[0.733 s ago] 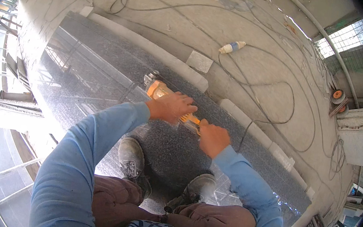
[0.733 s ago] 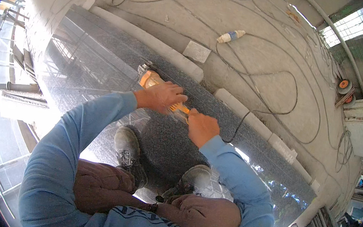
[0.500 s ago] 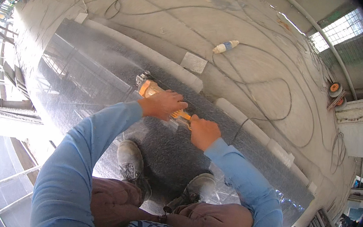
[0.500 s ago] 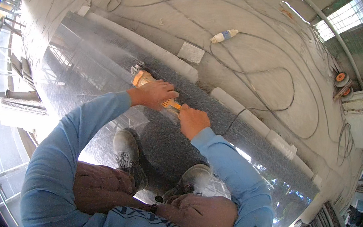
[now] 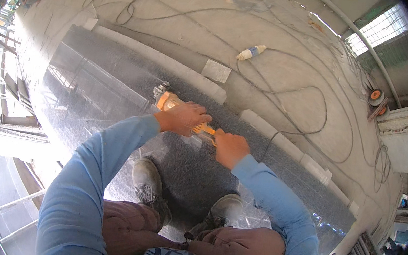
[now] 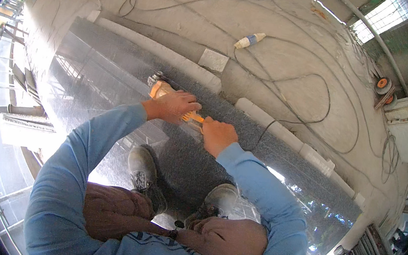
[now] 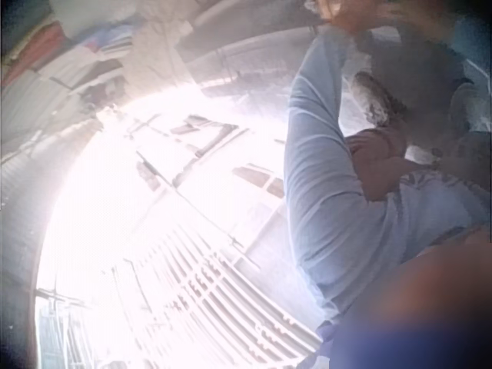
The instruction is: The person uses an angle grinder to smooth the surface of a large stone slab. The person moves the tool back and forth along the slab, generating dust, and briefly pauses to reposition before continuing.
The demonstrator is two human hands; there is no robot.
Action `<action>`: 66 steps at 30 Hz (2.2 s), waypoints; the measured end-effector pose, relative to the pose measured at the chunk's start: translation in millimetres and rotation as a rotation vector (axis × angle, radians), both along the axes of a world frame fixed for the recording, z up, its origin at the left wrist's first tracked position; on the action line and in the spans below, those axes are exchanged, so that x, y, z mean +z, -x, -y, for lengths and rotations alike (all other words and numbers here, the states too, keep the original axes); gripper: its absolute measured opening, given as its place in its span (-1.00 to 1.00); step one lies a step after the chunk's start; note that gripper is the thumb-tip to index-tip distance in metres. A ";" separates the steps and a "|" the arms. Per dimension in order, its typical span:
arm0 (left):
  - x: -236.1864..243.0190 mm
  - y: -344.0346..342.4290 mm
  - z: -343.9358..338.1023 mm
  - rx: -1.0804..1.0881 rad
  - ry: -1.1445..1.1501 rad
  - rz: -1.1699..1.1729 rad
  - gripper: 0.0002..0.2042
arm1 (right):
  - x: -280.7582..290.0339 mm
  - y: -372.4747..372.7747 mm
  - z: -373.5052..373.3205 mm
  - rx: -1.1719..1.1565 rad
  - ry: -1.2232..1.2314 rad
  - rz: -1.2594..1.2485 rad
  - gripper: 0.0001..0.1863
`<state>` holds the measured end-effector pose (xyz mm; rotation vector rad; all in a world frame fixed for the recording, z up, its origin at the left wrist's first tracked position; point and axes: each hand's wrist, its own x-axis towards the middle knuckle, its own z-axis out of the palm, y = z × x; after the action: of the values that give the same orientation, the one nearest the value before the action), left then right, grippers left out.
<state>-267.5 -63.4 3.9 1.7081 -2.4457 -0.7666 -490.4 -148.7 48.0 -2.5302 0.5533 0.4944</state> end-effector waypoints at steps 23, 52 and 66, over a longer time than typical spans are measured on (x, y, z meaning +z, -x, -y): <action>0.5 9.7 -0.3 0.009 0.039 0.025 -0.34 | -2.6 4.9 -1.2 -0.016 0.001 0.021 -0.84; 8.7 51.4 8.5 -0.022 0.040 -0.014 -0.29 | 9.5 50.3 1.7 -0.069 0.026 0.013 -0.77; 4.6 19.4 5.3 0.001 0.006 0.018 -0.37 | -12.0 19.9 1.4 -0.029 0.003 0.080 -0.74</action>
<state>-286.9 -68.7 8.4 1.7209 -2.4561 -0.7461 -510.3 -150.1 36.0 -2.5285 0.5600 0.3804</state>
